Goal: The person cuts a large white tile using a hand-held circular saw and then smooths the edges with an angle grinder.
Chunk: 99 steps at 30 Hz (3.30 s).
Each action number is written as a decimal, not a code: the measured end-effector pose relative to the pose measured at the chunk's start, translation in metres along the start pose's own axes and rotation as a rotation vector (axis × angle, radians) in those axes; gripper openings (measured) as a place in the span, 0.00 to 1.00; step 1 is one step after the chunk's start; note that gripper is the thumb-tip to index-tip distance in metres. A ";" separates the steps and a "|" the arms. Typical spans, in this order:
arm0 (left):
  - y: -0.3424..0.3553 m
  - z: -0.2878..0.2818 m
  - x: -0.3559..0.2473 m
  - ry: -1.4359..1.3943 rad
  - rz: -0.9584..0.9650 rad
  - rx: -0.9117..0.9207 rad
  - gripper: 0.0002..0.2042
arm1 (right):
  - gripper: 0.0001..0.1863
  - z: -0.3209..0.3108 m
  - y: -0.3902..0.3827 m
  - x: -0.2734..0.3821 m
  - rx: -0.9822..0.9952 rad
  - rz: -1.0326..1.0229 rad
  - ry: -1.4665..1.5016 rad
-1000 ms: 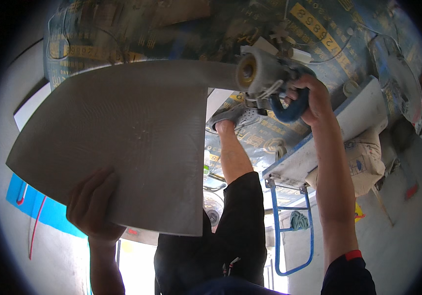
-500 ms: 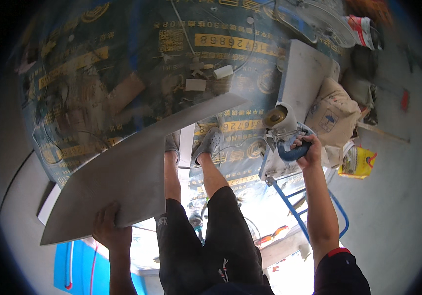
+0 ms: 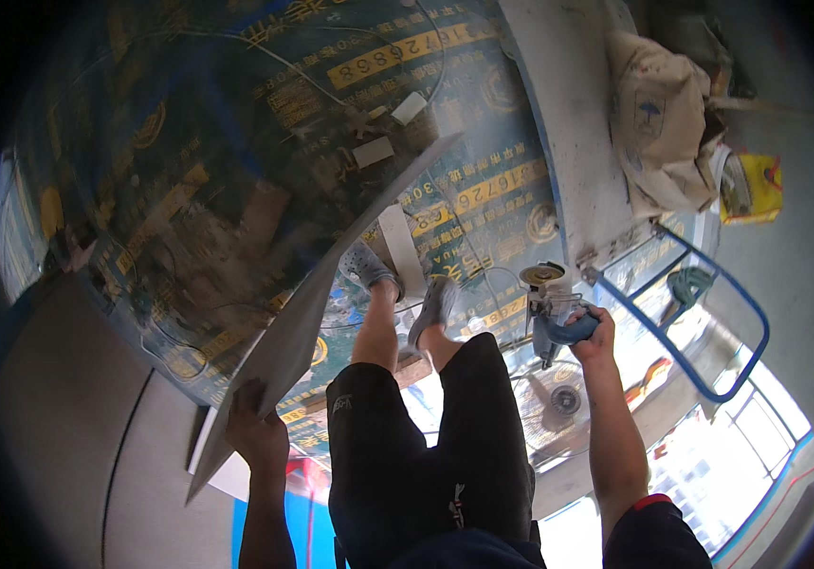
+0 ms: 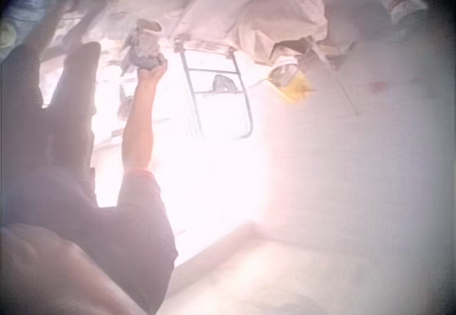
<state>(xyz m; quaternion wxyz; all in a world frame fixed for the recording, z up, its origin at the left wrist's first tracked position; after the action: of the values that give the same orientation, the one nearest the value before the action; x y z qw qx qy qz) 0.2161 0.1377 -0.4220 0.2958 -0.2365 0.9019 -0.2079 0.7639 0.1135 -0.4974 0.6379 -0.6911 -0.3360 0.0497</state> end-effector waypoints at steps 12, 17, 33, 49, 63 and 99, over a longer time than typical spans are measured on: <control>0.000 0.003 0.006 0.137 0.183 -0.143 0.13 | 0.11 -0.111 0.153 -0.172 -0.096 0.131 0.265; 0.014 -0.009 0.015 0.197 0.070 -0.165 0.19 | 0.12 -0.075 0.209 -0.201 -0.150 0.145 0.366; -0.007 0.000 -0.014 0.162 0.221 -0.042 0.20 | 0.04 -0.148 -0.050 -0.209 0.132 0.182 0.499; 0.050 -0.062 0.135 0.173 0.432 0.464 0.18 | 0.06 -0.283 -0.414 -0.435 -0.393 -0.071 0.756; 0.006 -0.097 0.200 0.248 0.433 0.345 0.29 | 0.11 -0.376 -0.549 -0.861 -0.895 0.717 0.338; 0.010 -0.083 0.173 0.296 0.354 0.334 0.26 | 0.14 -0.415 -0.036 -1.329 -0.455 0.576 1.471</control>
<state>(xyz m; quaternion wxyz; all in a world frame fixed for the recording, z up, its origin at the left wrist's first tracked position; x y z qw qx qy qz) 0.0379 0.0701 -0.4411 0.2274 0.0095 0.9158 -0.3309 -0.0668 -0.9415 -0.8678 0.5015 -0.7188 0.3565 -0.3236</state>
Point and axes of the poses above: each hand's wrist, its own y-axis towards the middle knuckle, its own z-axis out of the palm, x = y × z, the point moved 1 cm from there along y, towards the middle knuckle, and after that the axes turned 12 degrees about -y, right-handed, at the moved point
